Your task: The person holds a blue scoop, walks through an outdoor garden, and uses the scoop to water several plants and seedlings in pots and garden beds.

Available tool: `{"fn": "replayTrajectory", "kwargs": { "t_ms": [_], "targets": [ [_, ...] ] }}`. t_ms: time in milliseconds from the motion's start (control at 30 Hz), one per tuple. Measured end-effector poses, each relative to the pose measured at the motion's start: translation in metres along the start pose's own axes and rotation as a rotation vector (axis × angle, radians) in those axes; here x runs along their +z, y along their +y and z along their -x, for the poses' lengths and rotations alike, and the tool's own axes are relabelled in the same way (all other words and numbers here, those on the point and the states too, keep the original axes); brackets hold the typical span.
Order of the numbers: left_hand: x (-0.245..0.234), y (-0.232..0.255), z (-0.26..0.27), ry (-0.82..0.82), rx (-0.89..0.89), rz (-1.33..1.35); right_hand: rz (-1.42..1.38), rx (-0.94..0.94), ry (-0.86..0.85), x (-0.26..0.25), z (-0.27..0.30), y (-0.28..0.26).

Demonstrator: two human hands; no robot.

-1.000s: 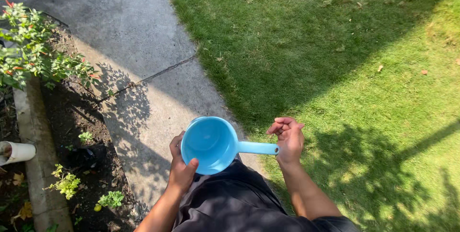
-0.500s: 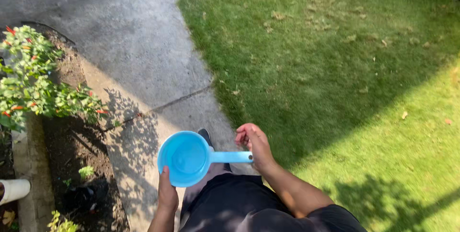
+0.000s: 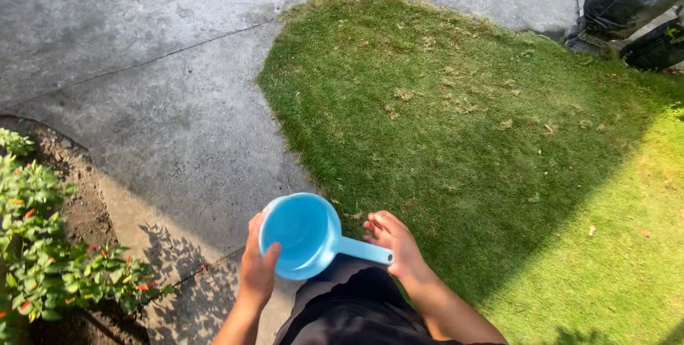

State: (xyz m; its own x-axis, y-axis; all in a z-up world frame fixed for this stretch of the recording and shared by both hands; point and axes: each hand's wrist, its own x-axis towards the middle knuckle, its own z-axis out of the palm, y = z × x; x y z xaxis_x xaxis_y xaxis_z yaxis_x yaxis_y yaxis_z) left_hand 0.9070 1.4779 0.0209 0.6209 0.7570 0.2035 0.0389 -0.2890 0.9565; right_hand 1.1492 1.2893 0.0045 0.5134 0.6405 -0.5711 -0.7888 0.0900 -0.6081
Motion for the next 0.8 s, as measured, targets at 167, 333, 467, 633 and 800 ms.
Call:
{"fn": "replayTrajectory", "kwargs": {
  "t_ms": [167,333,467,633,800],
  "targets": [
    [0.005,-0.035,-0.110,-0.083,-0.117,0.023,-0.042,-0.001,0.091,0.013,-0.123,-0.019],
    [-0.010,-0.058,-0.258,-0.111,-0.188,-0.089,-0.096,0.010,0.100,0.081,-0.267,-0.069],
    [-0.044,-0.060,-0.358,-0.068,-0.110,-0.193,-0.072,0.038,-0.027,0.159,-0.349,-0.113],
    [-0.093,-0.106,-0.449,0.194,-0.001,-0.009,-0.063,0.064,-0.202,0.288,-0.437,-0.142],
    [-0.165,-0.236,-0.495,0.311,-0.177,0.245,0.040,0.175,-0.485,0.389,-0.509,-0.114]
  ]
}}
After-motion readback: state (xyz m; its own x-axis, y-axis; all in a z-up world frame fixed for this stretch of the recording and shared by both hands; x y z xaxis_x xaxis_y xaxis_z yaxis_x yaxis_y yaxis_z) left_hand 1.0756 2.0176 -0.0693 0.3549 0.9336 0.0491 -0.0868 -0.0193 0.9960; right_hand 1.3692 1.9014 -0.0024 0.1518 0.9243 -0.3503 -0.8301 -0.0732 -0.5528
